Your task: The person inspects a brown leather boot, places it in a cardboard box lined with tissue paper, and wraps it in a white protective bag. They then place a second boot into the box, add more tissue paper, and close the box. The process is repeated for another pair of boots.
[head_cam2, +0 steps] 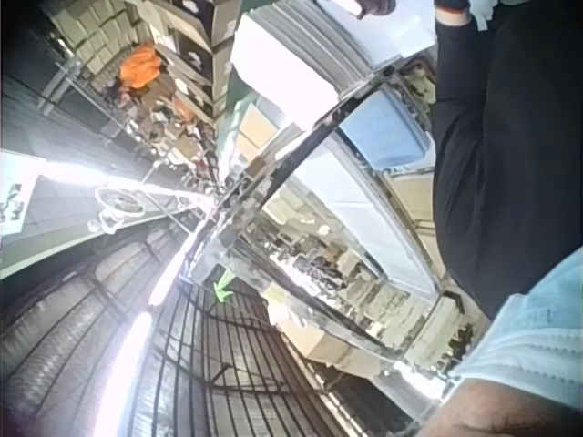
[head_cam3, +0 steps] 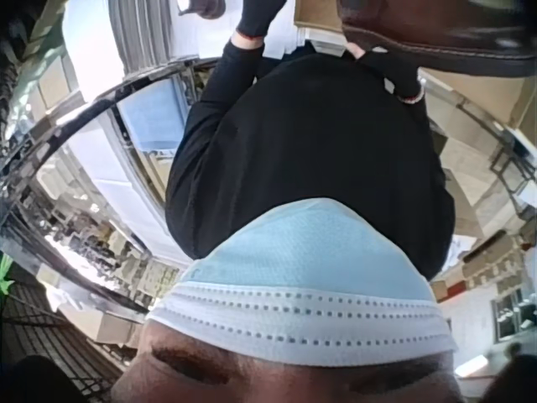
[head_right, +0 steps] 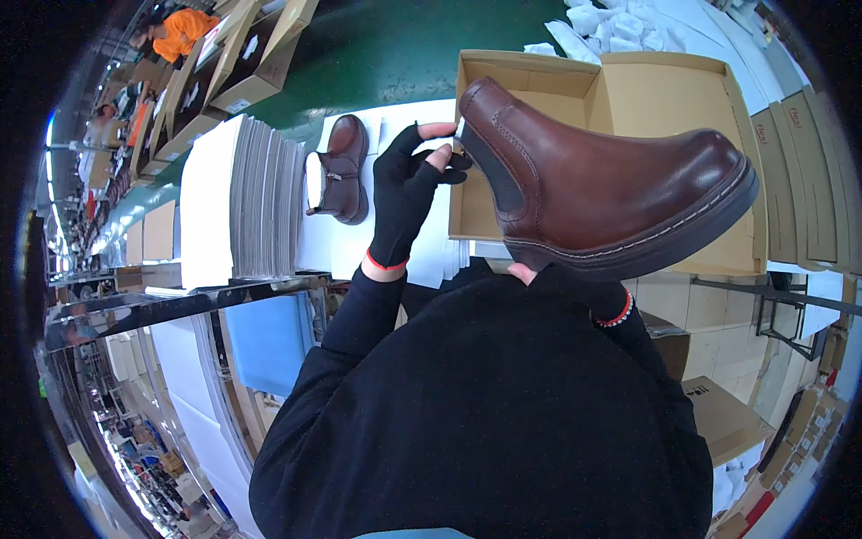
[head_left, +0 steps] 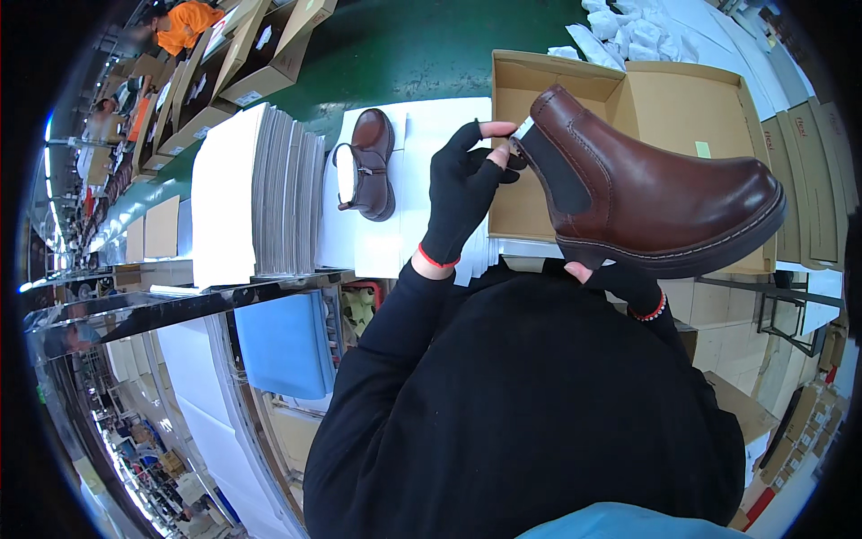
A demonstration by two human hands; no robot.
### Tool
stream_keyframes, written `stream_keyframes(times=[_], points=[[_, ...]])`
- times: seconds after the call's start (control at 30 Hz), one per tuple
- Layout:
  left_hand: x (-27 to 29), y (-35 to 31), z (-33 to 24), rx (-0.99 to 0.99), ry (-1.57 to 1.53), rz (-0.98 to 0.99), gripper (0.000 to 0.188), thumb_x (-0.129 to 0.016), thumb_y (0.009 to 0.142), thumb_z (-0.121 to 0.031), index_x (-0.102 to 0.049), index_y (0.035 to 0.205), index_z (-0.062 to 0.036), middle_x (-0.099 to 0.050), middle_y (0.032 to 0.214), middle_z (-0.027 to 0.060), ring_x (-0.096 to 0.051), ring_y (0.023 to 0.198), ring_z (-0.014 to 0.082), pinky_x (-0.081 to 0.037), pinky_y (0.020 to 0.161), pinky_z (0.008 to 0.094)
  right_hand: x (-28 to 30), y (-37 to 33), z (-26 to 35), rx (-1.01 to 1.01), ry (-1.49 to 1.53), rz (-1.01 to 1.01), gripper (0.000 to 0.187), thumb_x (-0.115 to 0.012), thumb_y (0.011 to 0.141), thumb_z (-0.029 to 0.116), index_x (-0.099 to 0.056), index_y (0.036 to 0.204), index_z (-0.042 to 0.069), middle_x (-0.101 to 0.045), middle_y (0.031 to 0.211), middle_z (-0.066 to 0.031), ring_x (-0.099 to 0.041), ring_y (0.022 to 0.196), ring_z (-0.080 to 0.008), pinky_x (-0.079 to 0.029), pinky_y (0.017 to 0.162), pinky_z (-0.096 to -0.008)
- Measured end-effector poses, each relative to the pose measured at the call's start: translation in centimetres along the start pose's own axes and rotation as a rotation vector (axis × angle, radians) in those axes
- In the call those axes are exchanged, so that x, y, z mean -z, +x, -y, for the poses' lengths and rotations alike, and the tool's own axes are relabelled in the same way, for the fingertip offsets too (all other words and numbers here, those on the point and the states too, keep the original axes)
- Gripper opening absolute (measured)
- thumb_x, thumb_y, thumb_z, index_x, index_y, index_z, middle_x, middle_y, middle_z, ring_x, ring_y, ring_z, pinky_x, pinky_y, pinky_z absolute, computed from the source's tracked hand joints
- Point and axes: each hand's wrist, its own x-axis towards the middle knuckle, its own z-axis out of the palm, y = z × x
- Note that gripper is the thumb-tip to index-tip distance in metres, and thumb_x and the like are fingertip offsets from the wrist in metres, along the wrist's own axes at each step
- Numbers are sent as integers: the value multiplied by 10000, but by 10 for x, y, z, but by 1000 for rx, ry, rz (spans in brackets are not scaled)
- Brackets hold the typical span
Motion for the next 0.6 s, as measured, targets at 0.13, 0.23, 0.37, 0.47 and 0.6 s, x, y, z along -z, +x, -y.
stream_keyframes(times=[0.13,0.23,0.37,0.47,0.6], points=[[5,-5,0,-34,222,9,191,-628,883,-72,-619,1050,22,-676,832,78,-680,699,121,-507,597,220,0,0,1,-21,40,-16,608,-761,783,188,-463,1290,34,-527,1237,-114,-571,1051,-218,-456,921,-335],[1,-6,-9,-8,334,99,202,-623,902,-118,-639,1046,23,-680,811,73,-675,688,119,-508,607,212,-3,0,0,-51,116,-50,616,-754,792,187,-447,1302,32,-517,1244,-117,-568,1054,-220,-456,923,-334],[-7,2,-16,-18,446,141,201,-627,898,-128,-660,1014,33,-689,778,80,-678,665,119,-507,585,222,-4,1,1,-118,238,-105,627,-745,803,186,-425,1319,29,-502,1254,-120,-565,1059,-222,-456,925,-333],[-10,8,-18,-23,460,185,205,-630,887,-121,-658,1001,47,-689,772,97,-680,655,130,-512,579,235,-6,1,-1,-187,319,-145,635,-739,812,185,-409,1331,27,-491,1261,-122,-562,1062,-223,-456,927,-332],[-13,14,-14,-81,412,192,213,-628,871,-109,-646,982,72,-688,752,105,-686,644,149,-520,580,252,-6,4,4,-304,415,-157,646,-730,823,184,-388,1348,25,-477,1271,-126,-558,1067,-226,-456,930,-331]])
